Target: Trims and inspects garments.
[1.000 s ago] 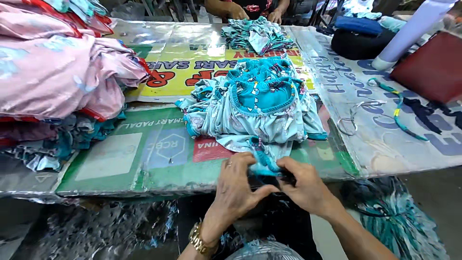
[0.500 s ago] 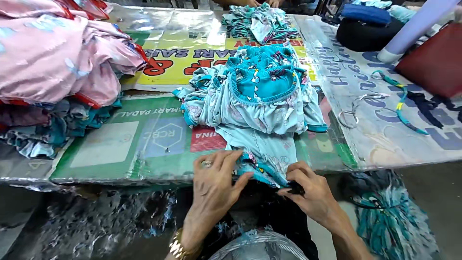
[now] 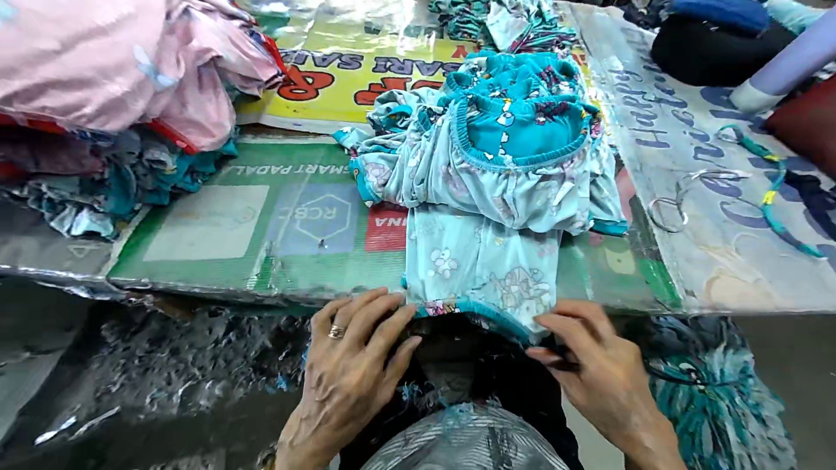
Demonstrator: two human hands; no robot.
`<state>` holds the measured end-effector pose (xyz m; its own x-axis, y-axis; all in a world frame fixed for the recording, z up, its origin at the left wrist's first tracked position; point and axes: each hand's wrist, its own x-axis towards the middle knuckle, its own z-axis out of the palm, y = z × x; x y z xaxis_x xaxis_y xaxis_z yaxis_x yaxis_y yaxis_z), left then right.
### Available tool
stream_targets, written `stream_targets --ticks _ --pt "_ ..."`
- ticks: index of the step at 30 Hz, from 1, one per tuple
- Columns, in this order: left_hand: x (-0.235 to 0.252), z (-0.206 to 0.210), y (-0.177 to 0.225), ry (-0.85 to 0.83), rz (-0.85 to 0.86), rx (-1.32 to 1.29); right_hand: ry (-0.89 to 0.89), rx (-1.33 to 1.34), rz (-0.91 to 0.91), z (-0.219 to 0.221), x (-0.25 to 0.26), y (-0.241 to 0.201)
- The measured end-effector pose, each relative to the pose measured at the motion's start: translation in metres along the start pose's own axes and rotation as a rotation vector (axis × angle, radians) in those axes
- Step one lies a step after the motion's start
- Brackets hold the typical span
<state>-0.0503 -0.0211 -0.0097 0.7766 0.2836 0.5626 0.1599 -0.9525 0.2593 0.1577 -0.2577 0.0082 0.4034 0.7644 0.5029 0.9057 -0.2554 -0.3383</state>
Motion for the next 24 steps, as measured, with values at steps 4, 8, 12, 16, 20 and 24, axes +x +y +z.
stream_targets --ticks 4,8,12,16,20,24 --pt "0.041 0.005 0.028 0.145 -0.016 -0.106 0.183 0.638 0.035 -0.016 0.025 -0.018" --pt "0.072 0.052 0.038 -0.111 0.056 0.023 0.136 1.158 0.171 0.018 0.055 -0.025" --pt "0.058 0.078 0.026 0.063 0.178 -0.099 0.142 1.215 0.278 0.056 0.061 -0.008" --pt "0.03 0.078 0.021 0.182 0.266 -0.167 0.139 1.2 0.235 0.058 0.059 -0.008" --pt "0.004 0.067 0.03 0.187 0.295 -0.159 0.072 1.105 0.177 0.054 0.053 -0.009" --pt "-0.008 0.056 0.04 0.188 0.269 -0.225 -0.041 0.859 0.137 0.038 0.041 -0.012"
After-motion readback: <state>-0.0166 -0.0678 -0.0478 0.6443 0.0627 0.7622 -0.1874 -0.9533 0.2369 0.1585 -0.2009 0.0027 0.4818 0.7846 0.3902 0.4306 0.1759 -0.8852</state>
